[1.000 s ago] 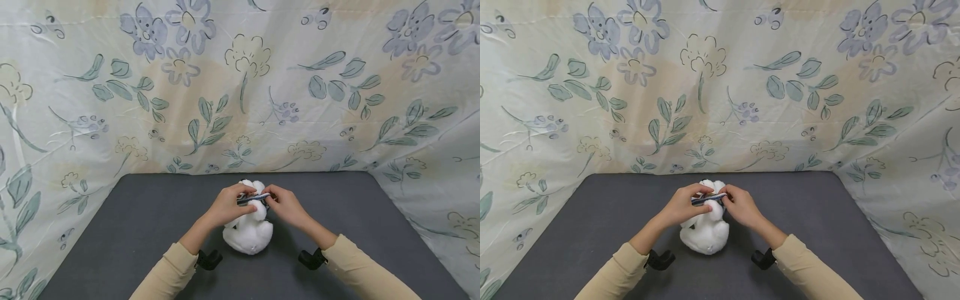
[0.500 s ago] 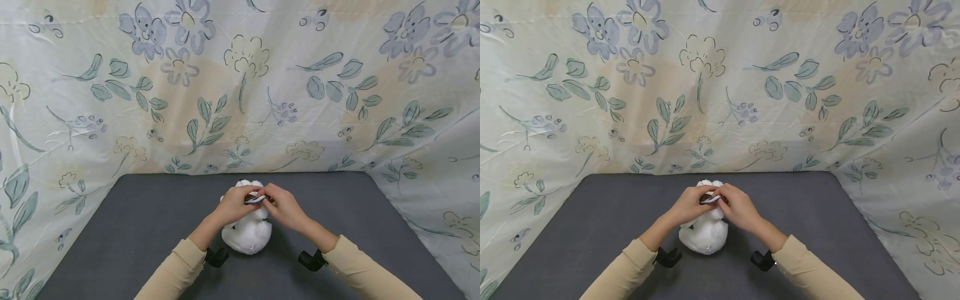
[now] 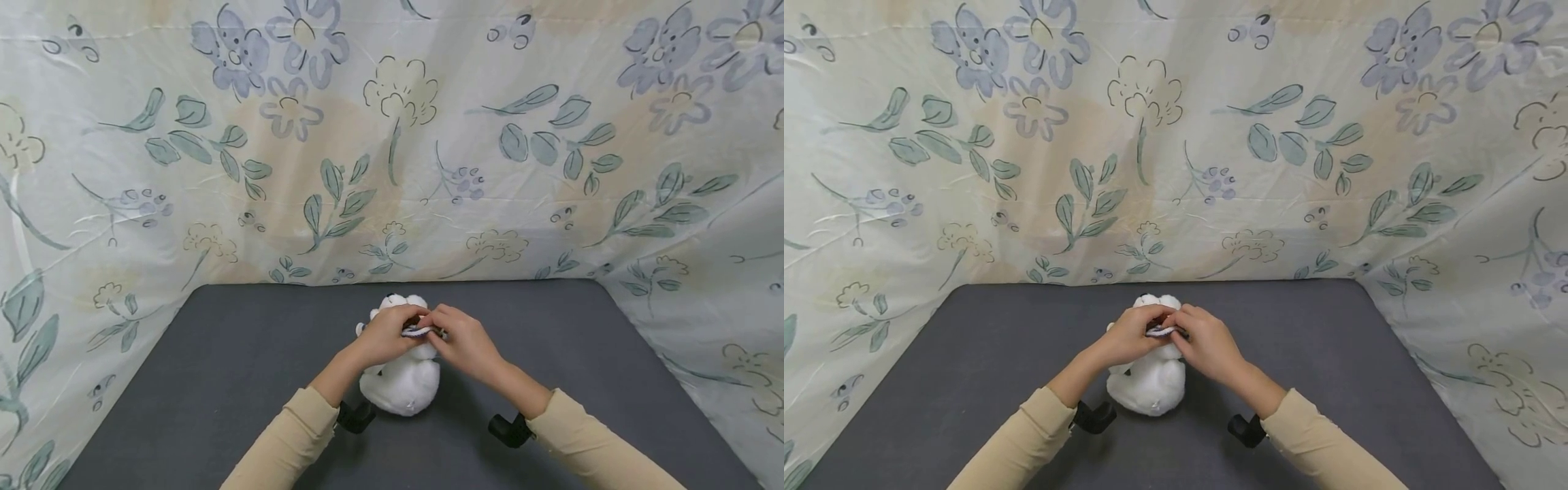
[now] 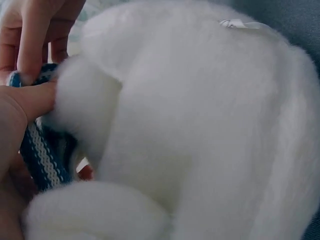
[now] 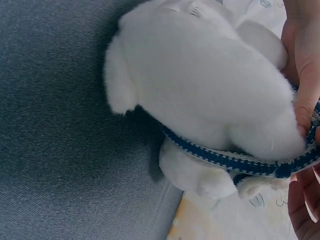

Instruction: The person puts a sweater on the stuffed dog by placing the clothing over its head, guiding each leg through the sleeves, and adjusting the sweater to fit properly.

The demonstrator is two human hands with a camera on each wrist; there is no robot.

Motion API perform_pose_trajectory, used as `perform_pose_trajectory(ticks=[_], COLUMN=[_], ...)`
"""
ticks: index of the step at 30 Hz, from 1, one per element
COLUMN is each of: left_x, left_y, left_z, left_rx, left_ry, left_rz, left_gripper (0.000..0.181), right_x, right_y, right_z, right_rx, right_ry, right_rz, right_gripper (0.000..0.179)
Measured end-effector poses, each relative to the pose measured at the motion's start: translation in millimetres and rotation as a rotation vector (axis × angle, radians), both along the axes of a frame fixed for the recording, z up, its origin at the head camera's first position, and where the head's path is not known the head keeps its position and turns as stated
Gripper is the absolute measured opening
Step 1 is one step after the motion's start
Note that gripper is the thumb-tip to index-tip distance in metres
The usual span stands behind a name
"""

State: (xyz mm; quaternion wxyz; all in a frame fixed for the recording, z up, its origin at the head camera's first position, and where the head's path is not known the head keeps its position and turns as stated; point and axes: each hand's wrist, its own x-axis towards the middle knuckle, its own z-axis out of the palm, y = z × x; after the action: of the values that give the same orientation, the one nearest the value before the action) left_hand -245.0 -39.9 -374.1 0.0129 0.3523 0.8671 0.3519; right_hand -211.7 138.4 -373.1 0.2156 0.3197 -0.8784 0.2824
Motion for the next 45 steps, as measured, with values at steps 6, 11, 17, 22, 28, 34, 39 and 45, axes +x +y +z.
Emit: perform_pose_trajectory(ticks=[6,11,17,22,28,34,39,45], left_x=[1.3,2.5,4.0,3.4,2.8,2.3,3.0,2.6], left_y=[0.3,1.1,2.3,2.6,2.6,0.5,-1.4,0.5], left_z=[-1.3,-1.3,-1.7,-3.2,-5.5,-6.8,-5.2,-2.5], left_rx=[0.001,0.034,0.038,0.043,0.044,-0.022,-0.050,-0.044], left_ry=[0.031,0.022,0.005,-0.001,-0.018,0.008,0.031,0.017], left_rz=[0.042,0.051,0.063,0.068,0.080,0.073,0.043,0.053], left_gripper=[0.026,0.024,0.021,0.020,0.025,0.032,0.021,0.018], right_x=[1.1,2.2,1.7,-0.4,-4.4,-7.9,-6.7,-6.7], right_y=[2.3,6.9,13.0,15.2,16.8,16.8,15.1,12.8], right_z=[-7.9,-16.0,-28.1,-34.1,-37.2,-38.5,-39.2,-39.5], right_rx=[-0.013,-0.060,-0.137,-0.141,-0.132,-0.141,-0.153,-0.170], right_ry=[-0.007,-0.105,-0.303,-0.436,-0.522,-0.580,-0.548,-0.523], right_rz=[-0.028,-0.072,-0.105,-0.076,-0.005,-0.010,-0.007,-0.036], right_gripper=[0.021,0.039,0.038,0.036,0.036,0.025,0.021,0.019])
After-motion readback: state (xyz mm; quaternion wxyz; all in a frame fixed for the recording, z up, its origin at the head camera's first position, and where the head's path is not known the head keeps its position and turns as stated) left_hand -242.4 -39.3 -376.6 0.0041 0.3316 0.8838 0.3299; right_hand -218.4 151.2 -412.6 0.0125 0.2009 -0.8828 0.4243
